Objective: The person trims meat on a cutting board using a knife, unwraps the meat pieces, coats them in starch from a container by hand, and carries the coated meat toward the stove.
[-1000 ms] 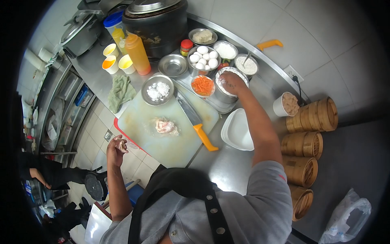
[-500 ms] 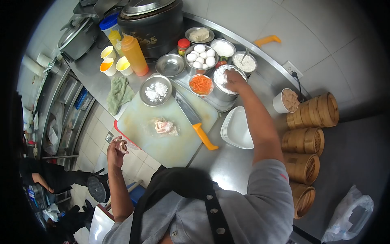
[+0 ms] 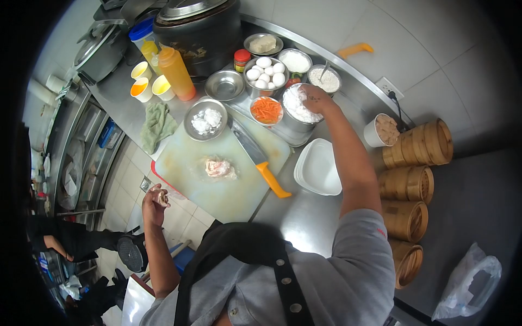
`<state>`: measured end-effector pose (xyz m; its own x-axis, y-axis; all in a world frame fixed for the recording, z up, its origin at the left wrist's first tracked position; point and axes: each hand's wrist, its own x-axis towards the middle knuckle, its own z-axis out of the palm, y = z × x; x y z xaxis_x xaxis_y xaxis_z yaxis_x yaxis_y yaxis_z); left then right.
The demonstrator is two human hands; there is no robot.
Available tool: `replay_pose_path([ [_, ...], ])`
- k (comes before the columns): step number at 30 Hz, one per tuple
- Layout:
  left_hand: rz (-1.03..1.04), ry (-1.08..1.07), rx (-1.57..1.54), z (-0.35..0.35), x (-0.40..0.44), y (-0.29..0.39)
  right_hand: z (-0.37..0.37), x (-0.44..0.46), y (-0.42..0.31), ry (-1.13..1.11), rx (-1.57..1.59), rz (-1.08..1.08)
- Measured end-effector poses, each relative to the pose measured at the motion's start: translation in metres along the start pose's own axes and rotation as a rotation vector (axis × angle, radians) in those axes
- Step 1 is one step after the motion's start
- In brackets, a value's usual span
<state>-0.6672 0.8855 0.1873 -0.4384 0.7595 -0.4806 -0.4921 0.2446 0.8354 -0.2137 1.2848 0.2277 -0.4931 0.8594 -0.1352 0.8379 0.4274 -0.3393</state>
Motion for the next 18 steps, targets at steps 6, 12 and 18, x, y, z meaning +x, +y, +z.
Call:
replay_pose_path([
  [6,0.007,-0.011,-0.011,0.001,0.002,-0.002,-0.007,-0.015,-0.002,0.221,0.011,0.011],
  [12,-0.013,0.012,-0.005,0.000,0.004,-0.003,-0.018,-0.031,-0.012,0.085,0.070,0.163],
  [18,-0.021,0.020,-0.001,0.002,0.006,-0.002,0.000,-0.034,-0.012,-0.064,-0.055,0.055],
])
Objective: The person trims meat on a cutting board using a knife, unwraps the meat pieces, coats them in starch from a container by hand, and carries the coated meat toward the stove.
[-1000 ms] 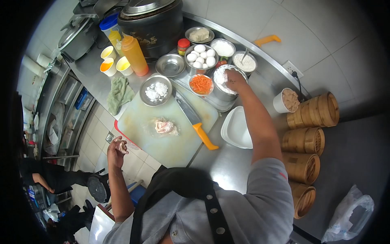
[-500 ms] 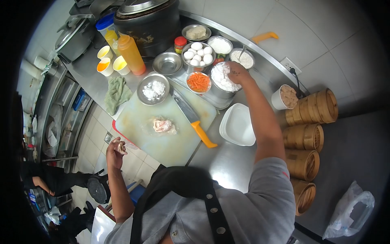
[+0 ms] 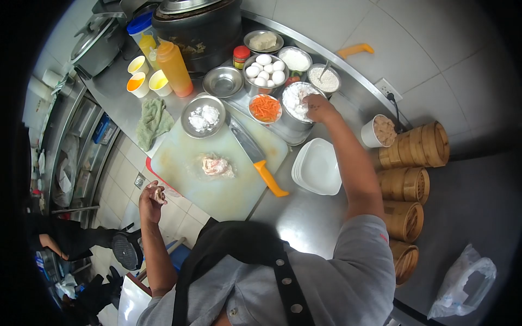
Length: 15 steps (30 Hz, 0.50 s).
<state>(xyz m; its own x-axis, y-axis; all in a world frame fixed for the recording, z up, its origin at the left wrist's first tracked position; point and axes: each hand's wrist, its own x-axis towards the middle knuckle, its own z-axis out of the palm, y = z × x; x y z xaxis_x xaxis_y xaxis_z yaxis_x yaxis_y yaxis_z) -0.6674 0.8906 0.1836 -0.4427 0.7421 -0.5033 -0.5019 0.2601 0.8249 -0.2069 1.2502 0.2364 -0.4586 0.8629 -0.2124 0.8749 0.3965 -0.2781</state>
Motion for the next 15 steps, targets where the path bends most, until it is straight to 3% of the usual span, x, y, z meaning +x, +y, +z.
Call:
replay_pose_path([
  [6,0.003,0.034,-0.040,0.007,-0.003,0.004,0.017,0.012,-0.002,0.046,-0.139,-0.060],
  [9,0.004,0.025,-0.048,0.004,-0.003,0.003,0.019,0.017,0.018,0.190,0.063,-0.134],
  [12,0.012,0.017,-0.059,0.002,-0.003,0.003,-0.011,0.017,-0.001,0.266,0.064,-0.058],
  [15,0.012,0.012,-0.068,0.005,-0.003,0.004,-0.011,0.024,0.008,0.398,0.058,-0.160],
])
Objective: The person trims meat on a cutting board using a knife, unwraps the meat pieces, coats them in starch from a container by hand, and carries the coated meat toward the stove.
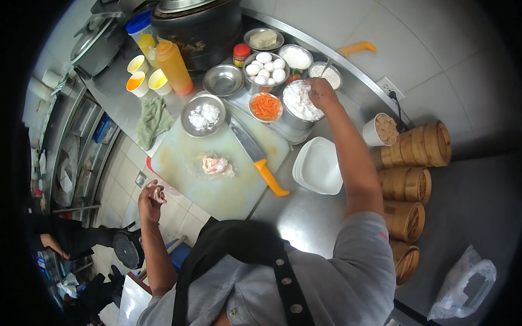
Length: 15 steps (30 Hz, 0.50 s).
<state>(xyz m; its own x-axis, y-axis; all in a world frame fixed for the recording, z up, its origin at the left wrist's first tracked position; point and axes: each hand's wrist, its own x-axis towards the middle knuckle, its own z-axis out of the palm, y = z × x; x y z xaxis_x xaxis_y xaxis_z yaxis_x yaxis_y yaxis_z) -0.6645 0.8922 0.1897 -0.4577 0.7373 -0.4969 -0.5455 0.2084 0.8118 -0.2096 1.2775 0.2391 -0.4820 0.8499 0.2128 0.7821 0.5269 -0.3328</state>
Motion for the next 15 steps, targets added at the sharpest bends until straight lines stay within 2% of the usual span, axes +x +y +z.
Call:
replay_pose_path([
  [8,0.007,-0.012,0.045,-0.009,0.003,-0.004,0.030,-0.009,0.031,-0.055,-0.067,-0.114],
  [11,0.002,0.000,0.055,-0.008,0.001,0.000,0.028,-0.012,0.022,-0.173,-0.082,-0.033],
  [15,0.014,-0.014,0.032,-0.010,0.002,-0.002,0.032,-0.011,0.020,-0.154,-0.107,0.028],
])
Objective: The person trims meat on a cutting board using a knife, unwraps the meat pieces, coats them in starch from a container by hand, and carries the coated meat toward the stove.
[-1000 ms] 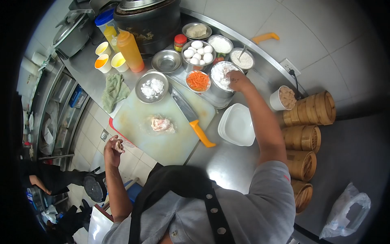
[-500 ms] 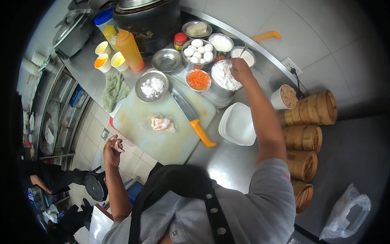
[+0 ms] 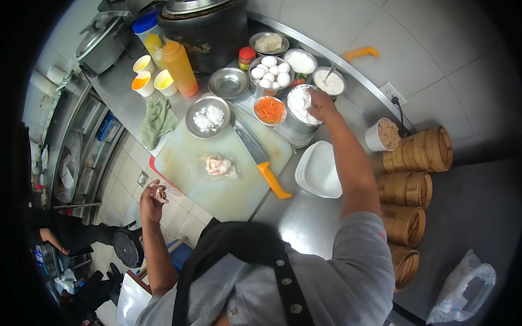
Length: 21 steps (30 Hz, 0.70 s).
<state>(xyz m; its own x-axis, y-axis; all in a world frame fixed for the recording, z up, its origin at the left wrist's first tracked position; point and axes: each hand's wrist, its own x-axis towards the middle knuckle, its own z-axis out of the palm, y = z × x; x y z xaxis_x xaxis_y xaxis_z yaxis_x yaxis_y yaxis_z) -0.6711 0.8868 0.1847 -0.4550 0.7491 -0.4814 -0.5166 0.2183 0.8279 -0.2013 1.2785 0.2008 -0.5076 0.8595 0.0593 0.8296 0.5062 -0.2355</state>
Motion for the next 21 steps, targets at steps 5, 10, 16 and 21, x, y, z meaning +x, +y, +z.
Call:
replay_pose_path([
  [5,0.019,-0.016,-0.002,0.000,0.003,-0.003,-0.003,0.002,0.001,-0.062,0.205,0.145],
  [10,0.027,-0.013,0.024,0.002,-0.002,0.001,-0.021,0.016,-0.002,-0.260,0.165,0.202],
  [16,0.008,-0.020,0.007,0.002,0.001,-0.005,-0.018,0.002,-0.030,-0.199,-0.023,-0.006],
  [21,0.009,-0.011,0.040,0.010,-0.001,0.001,0.012,0.004,0.001,-0.100,0.062,-0.059],
])
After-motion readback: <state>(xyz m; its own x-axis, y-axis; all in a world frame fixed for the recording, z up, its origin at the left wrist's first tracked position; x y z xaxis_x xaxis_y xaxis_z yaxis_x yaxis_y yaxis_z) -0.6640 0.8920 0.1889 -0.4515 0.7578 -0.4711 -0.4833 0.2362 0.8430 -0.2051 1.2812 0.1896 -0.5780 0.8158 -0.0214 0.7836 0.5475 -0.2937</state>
